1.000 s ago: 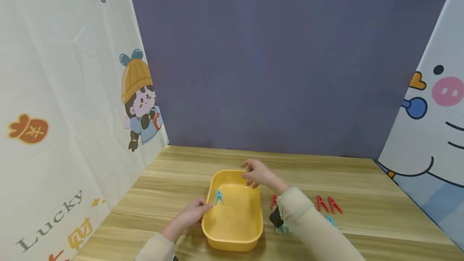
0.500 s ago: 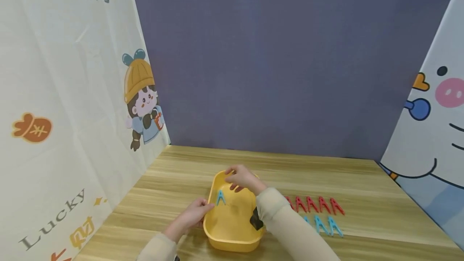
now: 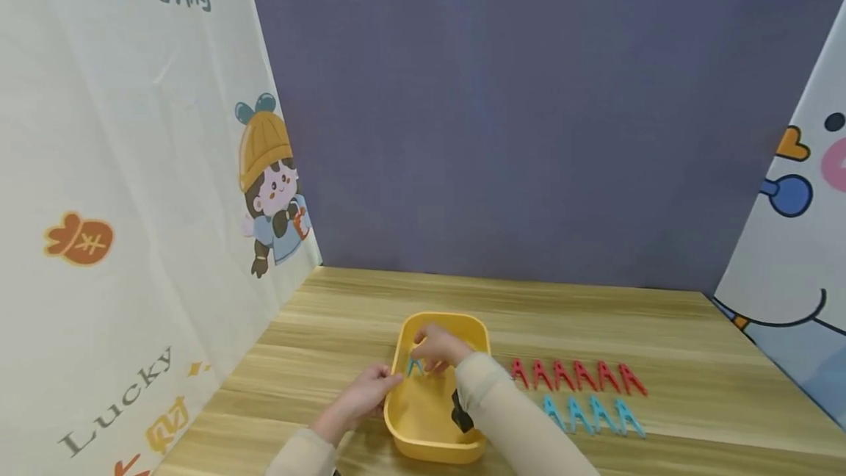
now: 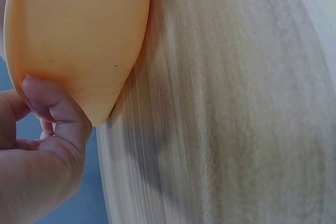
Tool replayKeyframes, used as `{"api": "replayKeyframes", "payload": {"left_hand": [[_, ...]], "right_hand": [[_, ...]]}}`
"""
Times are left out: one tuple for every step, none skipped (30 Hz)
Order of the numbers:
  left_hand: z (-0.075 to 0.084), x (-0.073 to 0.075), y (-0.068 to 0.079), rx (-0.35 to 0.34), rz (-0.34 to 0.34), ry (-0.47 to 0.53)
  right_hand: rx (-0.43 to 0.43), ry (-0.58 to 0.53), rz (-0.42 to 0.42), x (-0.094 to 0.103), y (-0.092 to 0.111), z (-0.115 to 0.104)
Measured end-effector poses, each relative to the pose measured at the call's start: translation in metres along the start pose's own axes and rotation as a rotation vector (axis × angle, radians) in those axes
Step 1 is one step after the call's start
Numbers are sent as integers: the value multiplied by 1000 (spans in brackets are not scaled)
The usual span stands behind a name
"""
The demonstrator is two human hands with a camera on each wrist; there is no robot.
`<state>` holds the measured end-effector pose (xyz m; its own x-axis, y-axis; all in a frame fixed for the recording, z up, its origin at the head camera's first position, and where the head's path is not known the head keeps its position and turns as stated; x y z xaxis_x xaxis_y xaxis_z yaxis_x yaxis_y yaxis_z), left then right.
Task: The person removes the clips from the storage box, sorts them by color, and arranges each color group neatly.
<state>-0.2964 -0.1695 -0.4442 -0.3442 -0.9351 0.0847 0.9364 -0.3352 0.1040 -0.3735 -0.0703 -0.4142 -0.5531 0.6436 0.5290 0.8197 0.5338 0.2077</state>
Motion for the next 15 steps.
{"api": "replayKeyframes", "payload": {"left_hand": [[0,-1,0,1,-6,-2],[0,-1,0,4,-10,-3],[0,-1,0,9,-12,-8],[-1,-1,0,13,-13,-15],[-1,-1,0,16,-13,-22],[-2,0,0,18,-12,-27],[-3,0,0,19,-7,-28],[-4,1,0,20,-2,-29],[-5,1,-1,19,0,-30],[-5,1,-1,15,2,-26],[-5,2,-1,14,1,-25],[-5,2,-1,12,-1,-24],[-4,1,-1,13,-3,-25],[-4,1,-1,13,-6,-25],[-3,1,-1,12,-8,-28]], "right_hand": [[-16,2,-9,-1,0,3],[-32,3,-20,-3,0,5],[-44,8,-27,-4,1,7],[-53,5,-33,-5,2,9],[-55,8,-38,-6,2,10],[-52,6,-42,-8,2,10],[-45,-9,-47,-9,1,10],[-42,-25,-54,-11,0,10],[-35,-41,-60,-13,-1,10],[-29,-61,-66,-15,-2,10],[-28,-80,-72,-17,-3,10],[-28,-99,-75,-18,-4,10],[-29,-114,-76,-19,-5,11],[-32,-125,-78,-20,-6,12],[-28,-140,-84,-21,-8,12]]}}
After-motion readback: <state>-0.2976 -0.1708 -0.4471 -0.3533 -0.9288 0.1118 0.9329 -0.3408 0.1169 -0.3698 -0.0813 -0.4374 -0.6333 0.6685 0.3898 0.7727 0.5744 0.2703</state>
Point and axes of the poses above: each hand's wrist, its own y-axis away from the middle knuckle, its own x-axis out of the back of the hand, z = x × y, the point moved 9 cm from there along -y, towards the middle knuckle, and after that the axes turned 7 degrees about -z, right-handed, at the moved point
